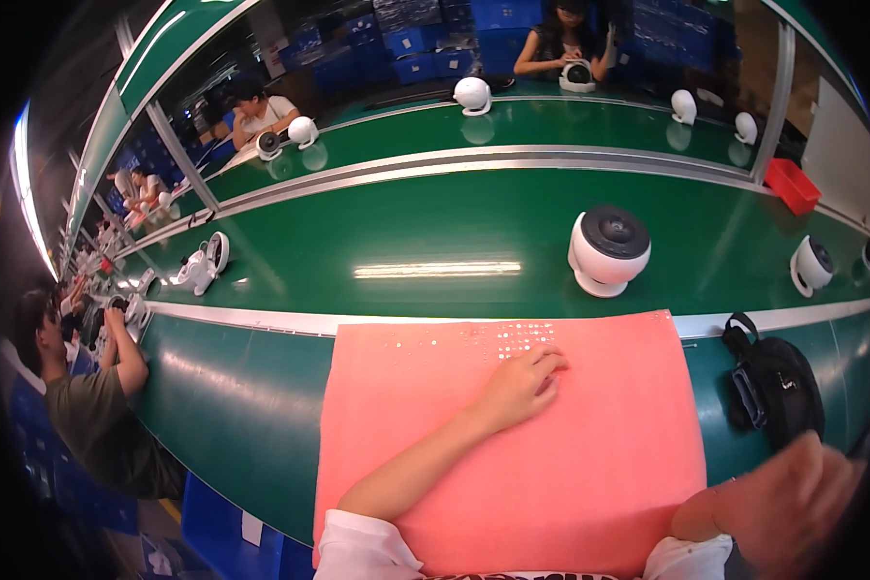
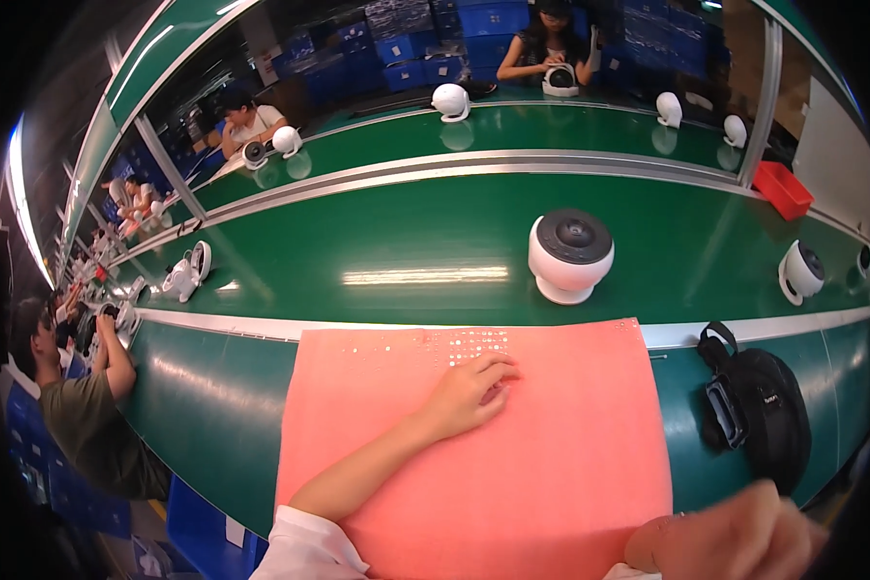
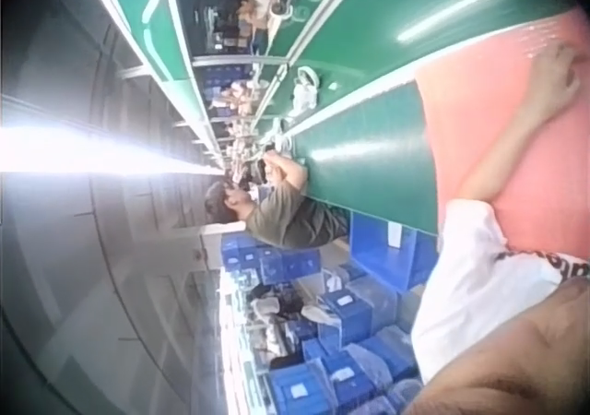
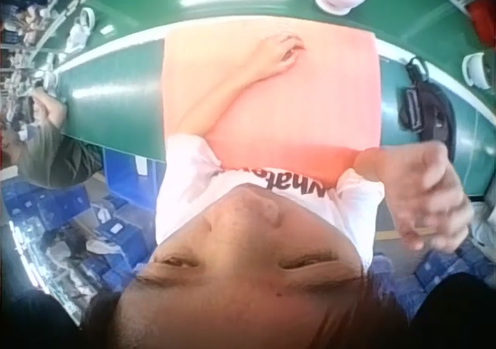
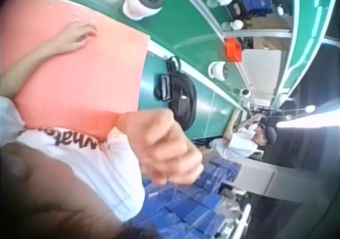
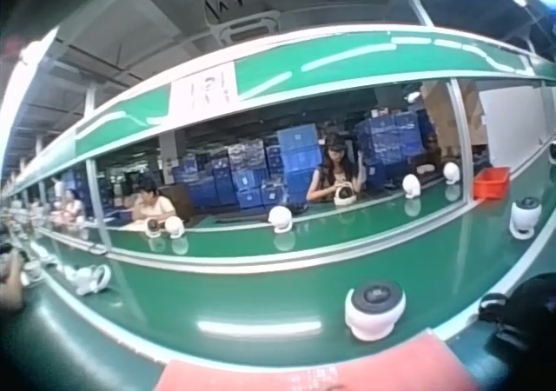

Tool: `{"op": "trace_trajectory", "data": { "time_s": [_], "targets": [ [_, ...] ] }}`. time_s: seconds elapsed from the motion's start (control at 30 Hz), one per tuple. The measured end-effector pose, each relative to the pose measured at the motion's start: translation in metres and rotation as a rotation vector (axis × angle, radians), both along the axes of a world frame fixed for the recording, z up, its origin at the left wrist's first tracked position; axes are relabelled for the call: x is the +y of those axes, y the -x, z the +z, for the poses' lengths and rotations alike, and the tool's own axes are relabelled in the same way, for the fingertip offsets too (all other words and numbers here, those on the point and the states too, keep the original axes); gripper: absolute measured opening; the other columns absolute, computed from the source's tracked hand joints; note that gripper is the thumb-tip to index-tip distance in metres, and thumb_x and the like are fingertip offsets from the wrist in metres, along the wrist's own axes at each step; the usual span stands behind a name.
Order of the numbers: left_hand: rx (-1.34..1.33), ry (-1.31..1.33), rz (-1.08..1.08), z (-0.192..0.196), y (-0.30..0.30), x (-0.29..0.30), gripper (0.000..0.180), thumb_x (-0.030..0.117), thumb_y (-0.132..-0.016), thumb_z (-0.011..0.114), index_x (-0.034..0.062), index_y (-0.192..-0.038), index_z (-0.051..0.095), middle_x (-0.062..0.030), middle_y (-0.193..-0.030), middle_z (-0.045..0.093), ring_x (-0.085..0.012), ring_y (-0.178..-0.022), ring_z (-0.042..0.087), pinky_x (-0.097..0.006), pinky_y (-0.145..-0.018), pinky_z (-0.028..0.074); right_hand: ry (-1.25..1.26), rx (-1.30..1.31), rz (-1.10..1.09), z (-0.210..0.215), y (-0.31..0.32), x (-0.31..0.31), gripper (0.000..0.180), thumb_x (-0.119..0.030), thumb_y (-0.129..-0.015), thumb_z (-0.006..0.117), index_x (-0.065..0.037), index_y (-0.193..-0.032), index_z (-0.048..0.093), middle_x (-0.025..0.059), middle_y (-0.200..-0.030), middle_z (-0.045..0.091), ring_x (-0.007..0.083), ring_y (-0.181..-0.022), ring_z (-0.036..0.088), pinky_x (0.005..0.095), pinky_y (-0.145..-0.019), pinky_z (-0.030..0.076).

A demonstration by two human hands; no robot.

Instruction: Assembling and inspecting components of dome-style security cameras on an industrial production line.

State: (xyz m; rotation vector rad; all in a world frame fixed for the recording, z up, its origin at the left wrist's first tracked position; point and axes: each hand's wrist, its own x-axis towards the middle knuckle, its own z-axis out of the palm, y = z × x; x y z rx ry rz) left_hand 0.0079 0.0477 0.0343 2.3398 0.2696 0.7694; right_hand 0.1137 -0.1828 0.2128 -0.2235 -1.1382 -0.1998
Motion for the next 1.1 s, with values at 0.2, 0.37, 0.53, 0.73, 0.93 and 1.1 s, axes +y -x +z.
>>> {"op": "trace_trajectory", "data": {
  "time_s": [0.2, 0.37, 0.53, 0.73, 0.93, 1.1],
  "targets": [
    [-0.001, 0.002, 0.015, 0.002, 0.017, 0.003, 0.026, 0.008, -0.077, 0.059, 0.0016, -0.102, 0.057, -0.0122, -0.107, 0.056, -0.0287, -0.083, 0.062, -0.038, -0.075, 0.052, 0.883, -0.236, -0.327, -0.049, -0.009, 0.124, 0.001, 0.000, -0.080, 0.052, -0.001, -0.079, 0.053, 0.0054, -0.071, 0.055, 0.0159, -0.061, 0.050, 0.0262, -0.061, 0.042],
    [-0.034, -0.054, 0.038, -0.003, 0.012, -0.001, 0.024, 0.010, -0.078, 0.061, 0.0030, -0.100, 0.060, -0.0101, -0.111, 0.057, -0.0274, -0.085, 0.062, -0.037, -0.074, 0.052, 1.217, -0.494, -0.452, -0.140, -0.029, 0.161, 0.004, -0.003, -0.080, 0.054, -0.002, -0.084, 0.057, 0.0106, -0.074, 0.057, 0.0200, -0.064, 0.057, 0.0307, -0.057, 0.045],
    [-0.038, -0.050, 0.056, -0.003, 0.018, -0.001, 0.023, 0.010, -0.077, 0.061, 0.0017, -0.099, 0.060, -0.0107, -0.109, 0.057, -0.0282, -0.082, 0.062, -0.038, -0.072, 0.051, 1.282, -0.639, -0.453, -0.152, -0.029, 0.163, 0.009, -0.004, -0.081, 0.052, -0.001, -0.085, 0.059, 0.0117, -0.077, 0.057, 0.0273, -0.068, 0.056, 0.0361, -0.061, 0.045],
    [-0.070, -0.022, 0.026, 0.002, 0.021, 0.002, 0.022, 0.009, -0.077, 0.061, 0.0009, -0.098, 0.060, -0.0111, -0.108, 0.057, -0.0280, -0.081, 0.061, -0.037, -0.070, 0.051, 1.284, -0.637, -0.478, -0.149, -0.026, 0.165, 0.009, -0.010, -0.081, 0.052, -0.004, -0.081, 0.059, 0.0100, -0.079, 0.058, 0.0286, -0.068, 0.058, 0.0382, -0.059, 0.046],
    [-0.050, -0.011, 0.016, 0.004, 0.024, 0.001, 0.026, 0.007, -0.076, 0.061, -0.0019, -0.100, 0.059, -0.0147, -0.110, 0.056, -0.0313, -0.083, 0.061, -0.039, -0.073, 0.051, 1.295, -0.624, -0.466, -0.150, -0.023, 0.165, 0.009, -0.010, -0.081, 0.052, -0.004, -0.081, 0.060, 0.0095, -0.079, 0.059, 0.0282, -0.068, 0.058, 0.0379, -0.059, 0.046],
    [-0.040, -0.008, 0.018, 0.004, 0.026, 0.002, 0.026, 0.007, -0.076, 0.061, -0.0019, -0.101, 0.059, -0.0149, -0.110, 0.056, -0.0313, -0.083, 0.062, -0.039, -0.073, 0.052, 1.298, -0.628, -0.466, -0.149, -0.021, 0.165, 0.010, -0.010, -0.082, 0.052, -0.004, -0.081, 0.060, 0.0099, -0.080, 0.059, 0.0283, -0.068, 0.058, 0.0382, -0.059, 0.046]
  ]
}}
